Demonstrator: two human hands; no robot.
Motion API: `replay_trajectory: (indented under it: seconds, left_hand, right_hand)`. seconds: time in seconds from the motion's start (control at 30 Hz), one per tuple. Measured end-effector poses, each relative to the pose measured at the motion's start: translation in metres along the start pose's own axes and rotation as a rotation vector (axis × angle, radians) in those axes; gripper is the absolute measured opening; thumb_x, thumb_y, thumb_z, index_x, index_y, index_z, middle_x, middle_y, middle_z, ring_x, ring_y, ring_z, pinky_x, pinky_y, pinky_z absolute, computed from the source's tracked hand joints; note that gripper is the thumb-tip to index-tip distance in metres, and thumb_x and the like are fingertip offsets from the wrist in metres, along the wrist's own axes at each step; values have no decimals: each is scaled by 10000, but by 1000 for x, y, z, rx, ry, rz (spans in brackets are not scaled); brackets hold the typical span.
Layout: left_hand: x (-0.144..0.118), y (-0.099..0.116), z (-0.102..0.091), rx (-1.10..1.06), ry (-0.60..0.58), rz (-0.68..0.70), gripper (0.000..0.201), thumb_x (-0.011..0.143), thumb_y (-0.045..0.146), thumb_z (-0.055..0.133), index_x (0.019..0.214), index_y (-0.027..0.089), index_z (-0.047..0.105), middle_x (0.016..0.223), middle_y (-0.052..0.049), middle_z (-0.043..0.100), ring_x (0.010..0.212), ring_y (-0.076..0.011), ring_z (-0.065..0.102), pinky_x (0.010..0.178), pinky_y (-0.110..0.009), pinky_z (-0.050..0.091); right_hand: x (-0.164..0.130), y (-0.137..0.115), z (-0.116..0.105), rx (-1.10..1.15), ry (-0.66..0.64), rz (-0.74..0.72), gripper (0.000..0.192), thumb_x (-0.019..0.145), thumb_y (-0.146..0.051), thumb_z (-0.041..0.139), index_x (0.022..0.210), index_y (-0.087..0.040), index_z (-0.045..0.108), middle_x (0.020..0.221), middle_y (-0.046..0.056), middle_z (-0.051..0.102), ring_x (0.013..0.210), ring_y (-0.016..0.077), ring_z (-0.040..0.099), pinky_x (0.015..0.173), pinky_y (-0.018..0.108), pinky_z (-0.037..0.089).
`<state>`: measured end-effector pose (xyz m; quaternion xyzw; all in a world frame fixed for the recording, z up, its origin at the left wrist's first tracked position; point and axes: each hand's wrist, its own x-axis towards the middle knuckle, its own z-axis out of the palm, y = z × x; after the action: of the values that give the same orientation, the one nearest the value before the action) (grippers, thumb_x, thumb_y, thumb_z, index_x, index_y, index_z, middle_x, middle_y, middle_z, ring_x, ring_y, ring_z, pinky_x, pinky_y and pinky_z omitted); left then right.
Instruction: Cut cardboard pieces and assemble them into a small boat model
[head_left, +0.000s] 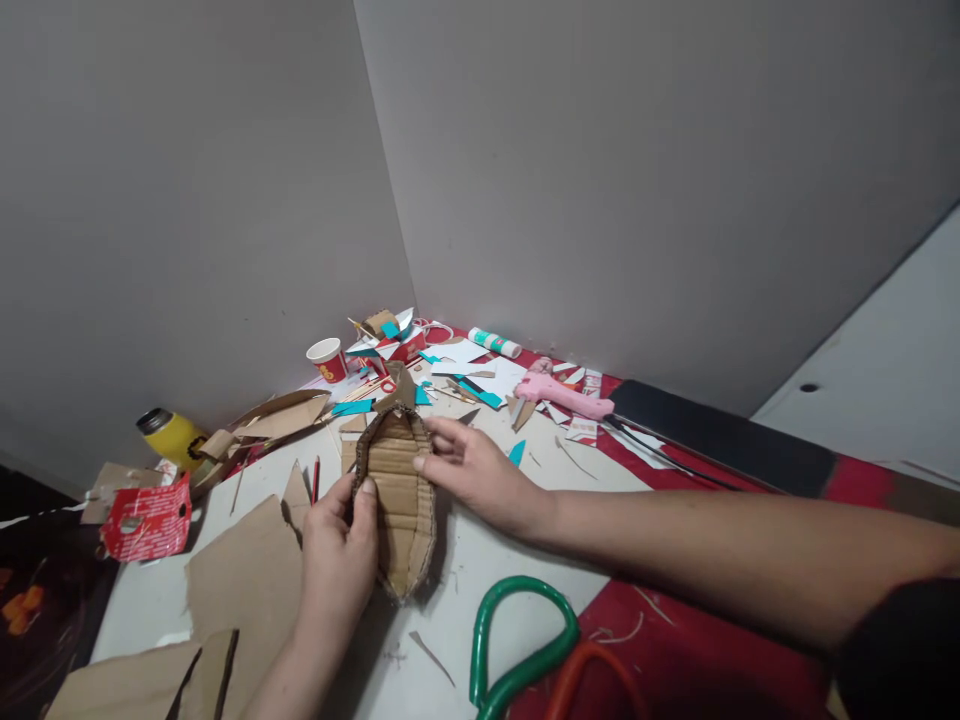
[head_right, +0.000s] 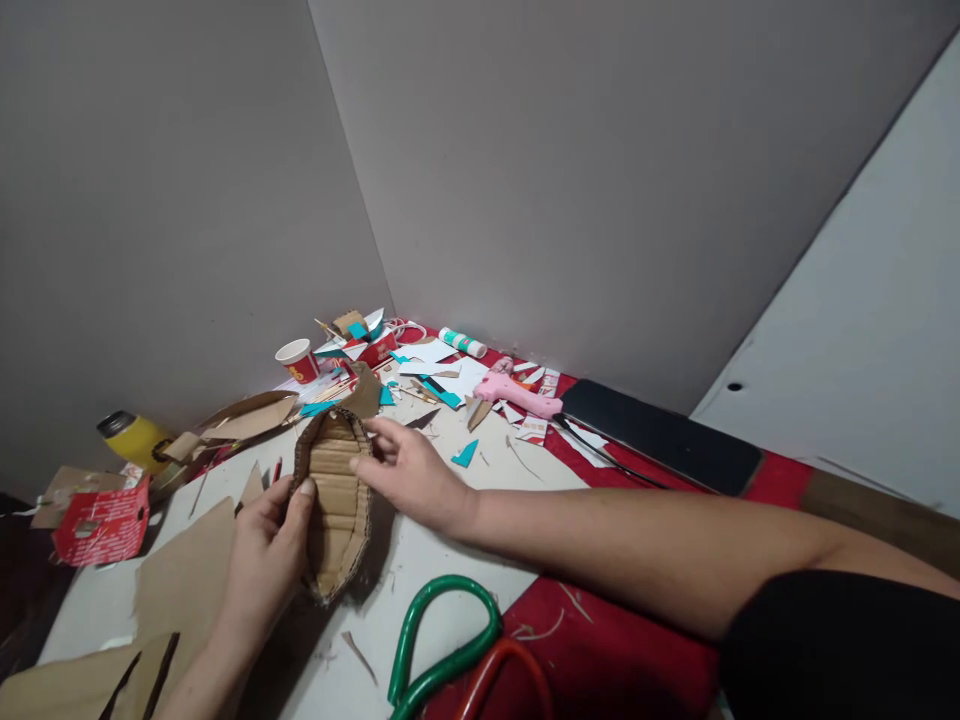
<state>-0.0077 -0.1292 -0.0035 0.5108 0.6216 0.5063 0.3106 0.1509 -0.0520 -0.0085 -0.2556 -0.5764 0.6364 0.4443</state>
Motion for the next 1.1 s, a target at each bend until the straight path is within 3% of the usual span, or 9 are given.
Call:
replay_trajectory:
  seconds: [0.07,0.17,0.4,0.57,0.7,0.77,0.9,1.1]
  left_hand:
    - [1,-1,1,-21,-14,-25,353,878,428,544,1043,153,692,943,-71,745,907,-236,656,778,-305,507]
    - [1,-4,3,-23,-36,-54,352,875,425,555,1054,154,691,943,-65,746,897,-230,657,766,-297,506]
    - [0,-2,5,-78,-151,-113,344,854,444,598,1035,172,702,863,-32,744,789,-194,649,693,-265,492]
    - [1,3,6,-239,-231,-213,402,836,480,622,1078,169,701,894,-54,755,807,-210,677,777,-311,506]
    - [3,-3,4,-274,-161,-197,445,838,491,618,1146,175,682,944,-70,760,830,-218,691,826,-339,507]
    - [4,-5,2,-272,-96,-167,456,841,487,616,1170,175,669,1015,-79,752,905,-223,685,863,-341,498]
    - [4,-6,4,-263,-32,-126,441,839,473,622,1163,177,666,1116,-82,724,1015,-224,658,905,-332,486]
    - [-2,-6,13,-313,-9,-199,538,763,424,709,1235,213,561,1062,-59,727,973,-207,673,822,-290,527]
  right_hand:
    - [4,-1,-4,-13,88,-29,380,716,-234,666,1082,-195,572,937,21,668,884,175,633,840,330,487]
    - [8,2,-8,-18,114,-2,408,712,-245,686,1098,-203,562,906,10,661,827,163,638,808,324,495]
    - [8,8,-9,28,-81,3,254,751,-330,680,940,-161,688,887,22,715,854,204,655,838,370,508]
    - [6,8,-8,12,-178,16,291,767,-354,680,983,-158,692,926,23,720,869,201,658,841,363,509]
    - [5,5,-7,-154,9,-122,347,746,-291,699,1070,-184,635,1053,57,673,977,211,628,810,337,517]
    - [3,2,-8,-256,104,-254,265,770,-258,678,1024,-200,634,1055,63,662,996,208,617,834,348,509]
    - [-1,0,-9,-455,113,-463,93,800,-206,652,882,-220,694,1106,74,665,1088,223,593,994,406,434]
    - [0,9,-6,-539,113,-458,297,783,-191,652,1072,-216,714,1204,102,651,1161,245,559,1044,440,406]
